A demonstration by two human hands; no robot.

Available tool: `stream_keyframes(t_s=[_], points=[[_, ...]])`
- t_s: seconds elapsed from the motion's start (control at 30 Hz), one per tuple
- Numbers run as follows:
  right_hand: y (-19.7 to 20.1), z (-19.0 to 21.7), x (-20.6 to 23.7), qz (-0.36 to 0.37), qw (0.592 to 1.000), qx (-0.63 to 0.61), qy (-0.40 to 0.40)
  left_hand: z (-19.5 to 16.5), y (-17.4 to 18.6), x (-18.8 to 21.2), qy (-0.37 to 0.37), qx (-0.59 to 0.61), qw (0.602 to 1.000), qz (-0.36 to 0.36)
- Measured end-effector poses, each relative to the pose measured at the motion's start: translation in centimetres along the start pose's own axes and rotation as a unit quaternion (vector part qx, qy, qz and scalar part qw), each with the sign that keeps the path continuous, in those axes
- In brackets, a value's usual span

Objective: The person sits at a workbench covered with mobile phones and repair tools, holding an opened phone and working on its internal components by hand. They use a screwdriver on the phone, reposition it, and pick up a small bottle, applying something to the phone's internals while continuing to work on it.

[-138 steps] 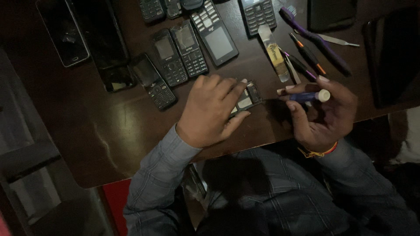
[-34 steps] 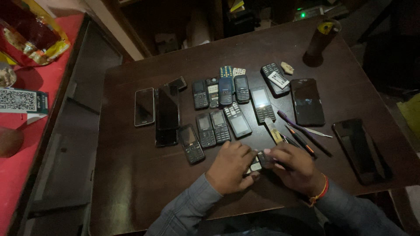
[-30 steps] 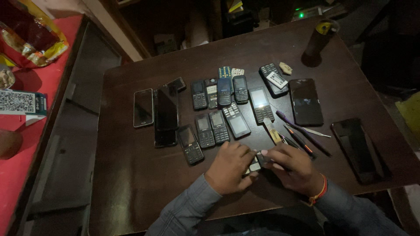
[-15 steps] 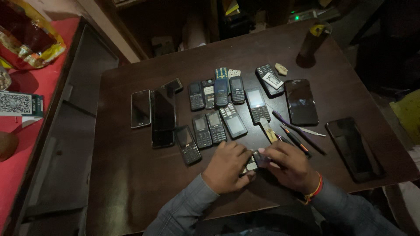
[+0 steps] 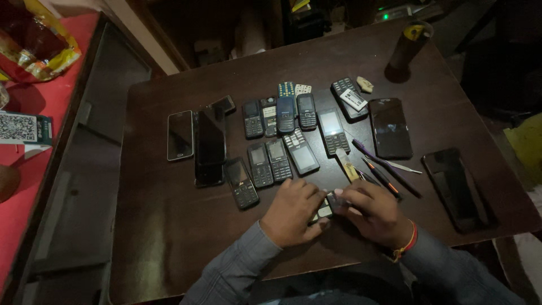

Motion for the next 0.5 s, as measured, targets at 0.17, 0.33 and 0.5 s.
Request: stream_keyframes(t_s=[0.17,0.33,0.5], points=[[-0.2,-1.0,0.4,0.013,1.0,-0.006,-0.006,0.4,-0.6,-0.3,0.027,-0.004,0.999,0.043],[0.2,-0.4,0.6,0.013,1.0,0.011,-0.005,0.2,-0.1,0.0,0.01,0.001,1.0,0.006],[0.1,0.6,-0.3,0.021,0.998,0.011,0.051,0.1,-0.1,-0.1,-0.005,-0.014,1.0,0.0]])
Point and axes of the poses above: each hand's wrist, its own x-axis away from the middle knuckle, its own y-axis out of the back of the hand, z = x × y, the point moved 5 cm from there along -x, towards the middle knuckle, and after that the axes turned 14 degrees about -z, right-handed, at the moved point
